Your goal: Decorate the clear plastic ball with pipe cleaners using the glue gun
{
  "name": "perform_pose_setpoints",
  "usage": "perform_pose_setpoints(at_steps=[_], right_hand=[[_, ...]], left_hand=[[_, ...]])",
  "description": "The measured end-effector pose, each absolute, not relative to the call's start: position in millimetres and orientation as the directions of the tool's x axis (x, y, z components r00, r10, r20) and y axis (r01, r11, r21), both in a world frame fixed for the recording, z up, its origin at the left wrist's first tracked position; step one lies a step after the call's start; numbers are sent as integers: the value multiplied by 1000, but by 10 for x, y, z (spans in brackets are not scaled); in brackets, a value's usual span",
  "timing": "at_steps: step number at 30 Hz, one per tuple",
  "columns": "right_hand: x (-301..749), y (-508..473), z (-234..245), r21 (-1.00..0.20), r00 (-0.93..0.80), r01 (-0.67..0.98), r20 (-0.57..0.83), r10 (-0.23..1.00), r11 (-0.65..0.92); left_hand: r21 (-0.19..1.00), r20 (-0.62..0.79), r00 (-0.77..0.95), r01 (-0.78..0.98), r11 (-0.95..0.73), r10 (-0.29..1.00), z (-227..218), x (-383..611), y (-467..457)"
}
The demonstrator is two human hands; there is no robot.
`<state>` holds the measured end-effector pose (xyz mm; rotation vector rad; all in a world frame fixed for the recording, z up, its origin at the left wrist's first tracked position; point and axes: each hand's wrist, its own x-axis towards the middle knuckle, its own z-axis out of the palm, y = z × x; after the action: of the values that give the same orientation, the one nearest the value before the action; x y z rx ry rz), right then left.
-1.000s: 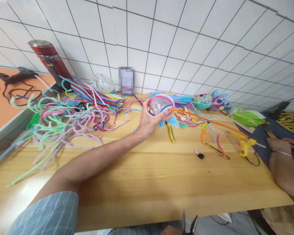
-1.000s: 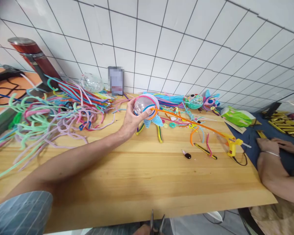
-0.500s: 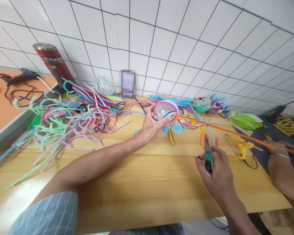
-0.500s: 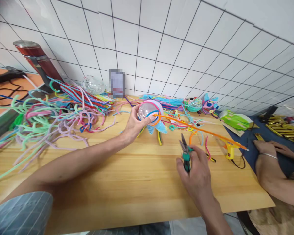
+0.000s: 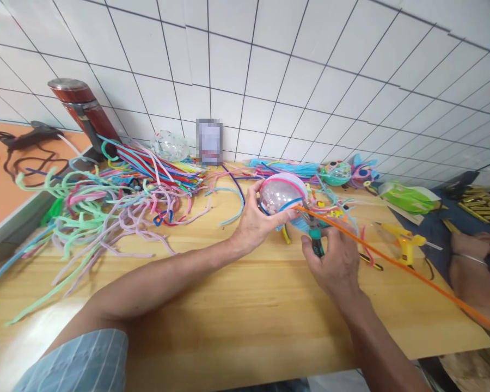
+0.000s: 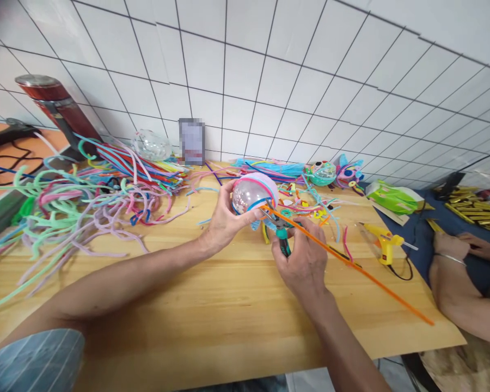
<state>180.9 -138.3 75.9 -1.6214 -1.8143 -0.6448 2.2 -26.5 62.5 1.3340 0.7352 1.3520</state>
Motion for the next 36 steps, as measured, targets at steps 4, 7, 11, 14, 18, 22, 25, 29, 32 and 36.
perform_pose_setpoints(at_steps=[4,7,11,14,18,22,25,29,32,36], right_hand=[[1783,-1326,722,-70,-59,981,777,627,180],[1778,-1299,722,-92,-46,976,797,602,197],[1769,-1272,722,-108,-49,962,834,550,249],[1774,-1262,698,-122,-39,958,842,538,261],[1797,-1270,655,-102,-39,972,818,573,211],[1804,-1282,625,-20,-106,977,818,565,212],[1801,-1288,602,4,-121,979,813,570,202],[1802,-1297,562,7,-116,983,795,596,182],[1807,-1304,525,0,-108,984,798,592,179],[1828,-1320,460,-31,-71,987,791,608,156]], left_hand=[[923,313,173,-289,-256,934,694,24,-335],[919,312,191,-311,-244,931,703,32,-362],[913,323,197,-323,-250,926,694,38,-379],[916,317,207,-318,-242,926,690,29,-385],[918,336,236,-299,-260,912,677,15,-396],[919,353,250,-272,-285,902,635,23,-414],[921,356,250,-257,-293,900,595,37,-423],[924,344,254,-261,-279,904,561,44,-434],[932,319,257,-261,-252,912,560,43,-447],[937,296,259,-264,-227,920,583,52,-477]])
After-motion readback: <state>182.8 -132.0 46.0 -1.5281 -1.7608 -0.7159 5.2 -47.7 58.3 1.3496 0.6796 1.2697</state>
